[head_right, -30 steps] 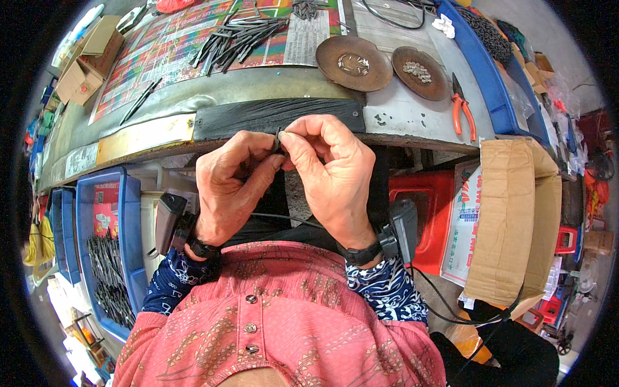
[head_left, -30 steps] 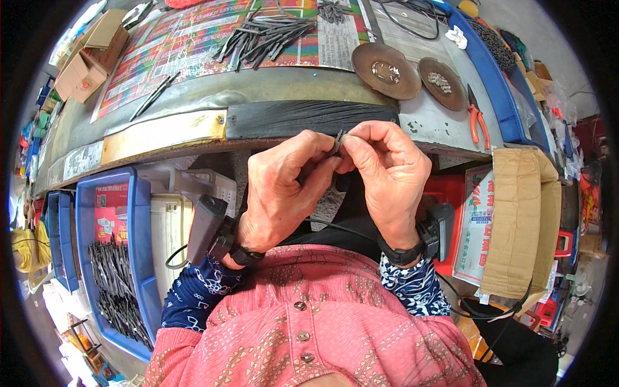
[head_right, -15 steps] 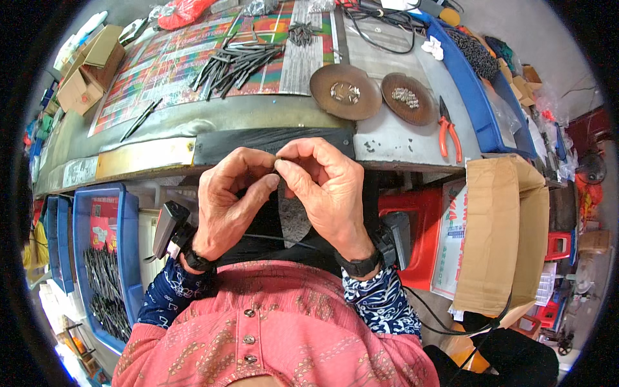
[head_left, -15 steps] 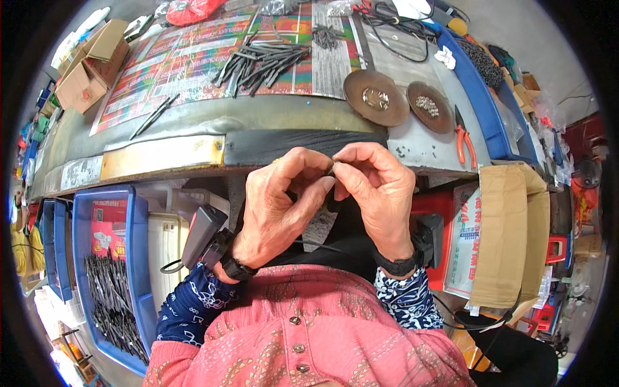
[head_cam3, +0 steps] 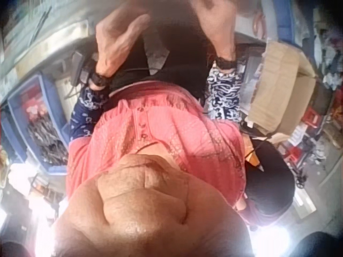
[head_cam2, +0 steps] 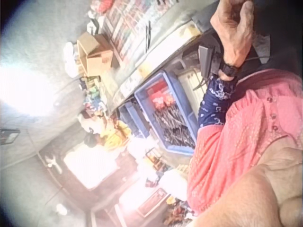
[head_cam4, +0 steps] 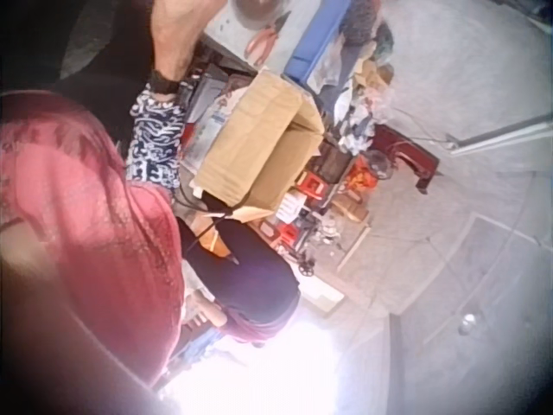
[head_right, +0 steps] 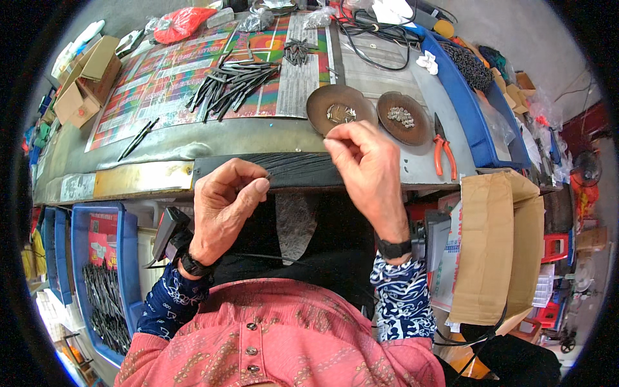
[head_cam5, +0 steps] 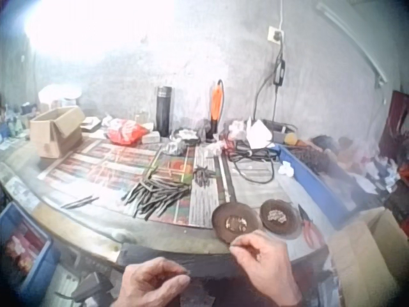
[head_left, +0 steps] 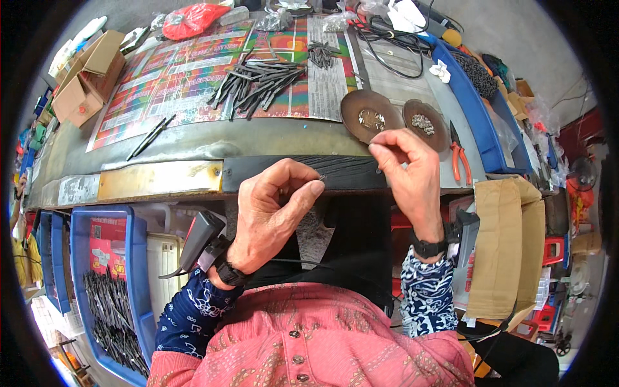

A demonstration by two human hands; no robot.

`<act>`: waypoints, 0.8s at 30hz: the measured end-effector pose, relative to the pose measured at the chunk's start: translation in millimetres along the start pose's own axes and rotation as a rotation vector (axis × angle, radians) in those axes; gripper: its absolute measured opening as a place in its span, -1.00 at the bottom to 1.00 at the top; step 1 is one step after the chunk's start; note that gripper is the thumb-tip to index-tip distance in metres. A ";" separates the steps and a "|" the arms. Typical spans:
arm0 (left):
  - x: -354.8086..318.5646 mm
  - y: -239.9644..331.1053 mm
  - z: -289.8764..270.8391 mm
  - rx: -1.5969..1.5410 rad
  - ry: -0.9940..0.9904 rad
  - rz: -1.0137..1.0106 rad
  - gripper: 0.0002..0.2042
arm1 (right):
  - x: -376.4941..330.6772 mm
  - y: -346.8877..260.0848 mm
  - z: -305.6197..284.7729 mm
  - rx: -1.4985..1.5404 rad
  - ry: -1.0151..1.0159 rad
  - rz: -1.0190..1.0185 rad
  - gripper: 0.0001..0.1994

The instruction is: The person repeatedly picks up small metal rods and tiny metal pieces from a workbench, inserts the pieces into the rods, and places the assembled units back on the table. The process is performed one at a time with both hands.

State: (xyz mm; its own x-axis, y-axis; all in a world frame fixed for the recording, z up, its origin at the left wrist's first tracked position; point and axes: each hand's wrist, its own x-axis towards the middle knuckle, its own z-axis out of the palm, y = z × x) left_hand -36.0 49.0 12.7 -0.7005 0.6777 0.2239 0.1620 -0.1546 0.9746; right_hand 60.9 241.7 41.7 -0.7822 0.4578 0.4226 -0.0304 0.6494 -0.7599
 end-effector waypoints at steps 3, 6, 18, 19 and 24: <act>3.2 -0.3 -3.4 -0.023 0.032 -0.007 -0.92 | 20.0 16.5 -7.6 -0.123 0.034 -0.030 -0.91; 4.0 1.2 -7.8 -0.026 0.019 -0.054 -0.91 | 34.4 29.3 -10.8 -0.267 0.032 -0.087 -0.90; 8.0 6.0 -8.9 0.050 0.013 -0.044 -0.90 | 128.3 75.7 5.0 -0.564 -0.069 -0.261 -0.85; 8.3 6.2 -9.2 0.062 0.010 -0.031 -0.90 | 135.7 80.5 7.6 -0.588 -0.085 -0.253 -0.85; 11.1 5.1 -11.1 0.105 0.018 0.030 -0.90 | 156.6 102.6 24.5 -0.723 -0.089 -0.370 -0.85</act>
State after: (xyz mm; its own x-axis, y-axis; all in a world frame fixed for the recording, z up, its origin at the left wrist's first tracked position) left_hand -50.6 47.8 20.2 -0.7064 0.6609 0.2536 0.2540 -0.0977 0.9623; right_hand -80.0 365.2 17.8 -0.8474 0.1070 0.5200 0.0888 0.9943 -0.0598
